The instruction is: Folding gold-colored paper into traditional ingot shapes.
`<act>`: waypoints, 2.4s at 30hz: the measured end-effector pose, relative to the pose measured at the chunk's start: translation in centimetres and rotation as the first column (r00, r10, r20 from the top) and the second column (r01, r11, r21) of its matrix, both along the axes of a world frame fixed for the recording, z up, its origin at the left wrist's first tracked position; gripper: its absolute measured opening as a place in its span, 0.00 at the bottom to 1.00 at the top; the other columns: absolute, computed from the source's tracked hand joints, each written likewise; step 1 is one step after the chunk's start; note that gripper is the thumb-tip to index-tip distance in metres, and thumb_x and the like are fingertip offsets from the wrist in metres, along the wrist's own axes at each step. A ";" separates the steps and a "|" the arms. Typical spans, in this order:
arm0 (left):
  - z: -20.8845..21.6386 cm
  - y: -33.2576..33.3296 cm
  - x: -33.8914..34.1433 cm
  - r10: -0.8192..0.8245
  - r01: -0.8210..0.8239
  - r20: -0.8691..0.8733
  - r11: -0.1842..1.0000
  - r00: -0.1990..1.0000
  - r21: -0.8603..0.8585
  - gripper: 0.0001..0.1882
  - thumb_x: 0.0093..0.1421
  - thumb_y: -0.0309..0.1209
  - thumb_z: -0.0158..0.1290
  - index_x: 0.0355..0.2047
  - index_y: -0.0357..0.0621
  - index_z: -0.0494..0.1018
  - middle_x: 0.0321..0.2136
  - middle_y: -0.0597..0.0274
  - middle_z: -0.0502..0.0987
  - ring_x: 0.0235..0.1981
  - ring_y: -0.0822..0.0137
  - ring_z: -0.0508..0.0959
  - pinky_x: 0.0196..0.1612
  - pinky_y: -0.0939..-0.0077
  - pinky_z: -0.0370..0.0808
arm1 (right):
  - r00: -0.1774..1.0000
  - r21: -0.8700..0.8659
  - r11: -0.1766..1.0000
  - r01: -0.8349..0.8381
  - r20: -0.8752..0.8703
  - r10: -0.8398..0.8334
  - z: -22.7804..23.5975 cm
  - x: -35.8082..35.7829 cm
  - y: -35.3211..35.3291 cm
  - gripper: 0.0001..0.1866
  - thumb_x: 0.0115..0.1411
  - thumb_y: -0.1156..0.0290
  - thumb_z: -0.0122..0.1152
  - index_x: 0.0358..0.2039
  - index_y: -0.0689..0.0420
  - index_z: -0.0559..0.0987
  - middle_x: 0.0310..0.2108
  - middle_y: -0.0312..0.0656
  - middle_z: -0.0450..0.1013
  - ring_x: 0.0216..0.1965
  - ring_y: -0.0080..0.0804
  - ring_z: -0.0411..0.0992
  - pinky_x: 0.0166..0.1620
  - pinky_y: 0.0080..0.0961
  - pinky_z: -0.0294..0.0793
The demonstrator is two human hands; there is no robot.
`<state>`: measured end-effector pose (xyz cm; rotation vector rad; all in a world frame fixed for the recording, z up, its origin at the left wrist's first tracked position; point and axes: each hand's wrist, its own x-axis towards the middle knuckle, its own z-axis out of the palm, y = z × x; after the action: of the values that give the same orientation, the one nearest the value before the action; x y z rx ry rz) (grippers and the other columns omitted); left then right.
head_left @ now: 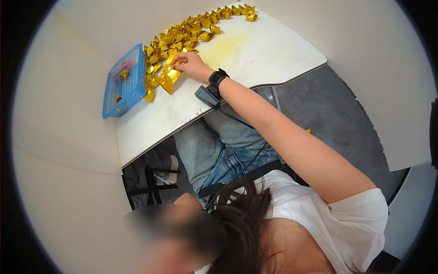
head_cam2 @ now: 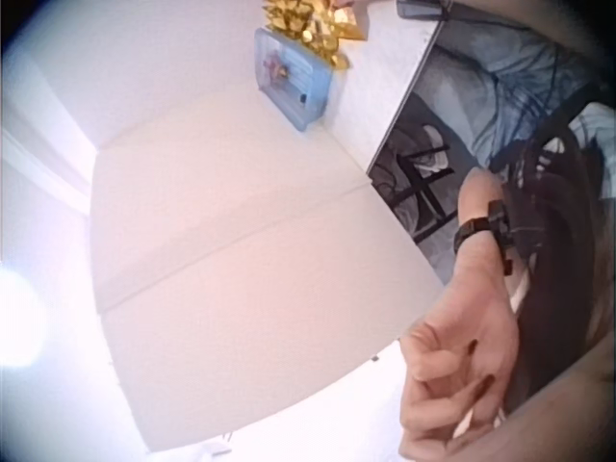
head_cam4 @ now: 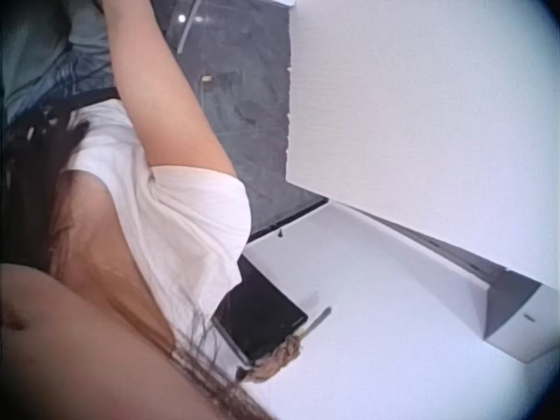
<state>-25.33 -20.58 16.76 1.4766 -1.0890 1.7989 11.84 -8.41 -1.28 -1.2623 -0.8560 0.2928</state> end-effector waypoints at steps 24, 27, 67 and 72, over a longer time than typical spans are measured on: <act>-3.7 3.9 7.0 -0.200 0.217 0.096 0.949 0.975 -0.229 0.10 0.56 0.29 0.53 0.22 0.42 0.65 0.25 0.63 0.69 0.14 0.70 0.67 0.16 0.82 0.61 | 0.999 0.000 1.000 -0.029 0.039 0.029 -1.2 1.5 -0.5 0.07 0.50 0.76 0.56 0.31 0.58 0.78 0.19 0.33 0.71 0.22 0.17 0.68 0.29 0.17 0.65; -4.5 5.4 9.8 0.142 -0.170 -0.128 0.955 0.982 -0.245 0.10 0.53 0.25 0.55 0.19 0.43 0.65 0.19 0.66 0.67 0.16 0.72 0.65 0.18 0.81 0.59 | 0.997 -0.031 0.999 -0.027 0.068 0.029 -0.8 1.4 -0.2 0.07 0.50 0.76 0.55 0.31 0.58 0.78 0.20 0.33 0.71 0.23 0.17 0.69 0.29 0.16 0.65; -11.6 22.6 23.3 -0.201 -0.614 -0.847 0.609 0.492 -0.501 0.10 0.56 0.35 0.57 0.32 0.41 0.78 0.26 0.69 0.77 0.25 0.80 0.71 0.28 0.86 0.65 | 0.988 0.022 0.999 -0.047 -0.146 0.050 0.4 0.6 -0.8 0.10 0.54 0.76 0.56 0.38 0.58 0.76 0.34 0.37 0.74 0.34 0.20 0.71 0.39 0.17 0.70; -13.9 23.9 24.4 -0.463 -0.492 -0.839 0.680 0.285 -0.543 0.16 0.60 0.35 0.51 0.46 0.40 0.70 0.37 0.63 0.76 0.34 0.75 0.72 0.37 0.79 0.73 | 0.977 0.075 0.994 -0.077 -0.192 0.090 1.0 0.3 -0.7 0.11 0.55 0.75 0.57 0.40 0.56 0.76 0.37 0.37 0.74 0.38 0.19 0.71 0.42 0.16 0.70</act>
<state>-0.97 3.30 2.86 1.5342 0.3635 0.6869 12.10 -9.08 -0.30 -1.1170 -0.7449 0.4442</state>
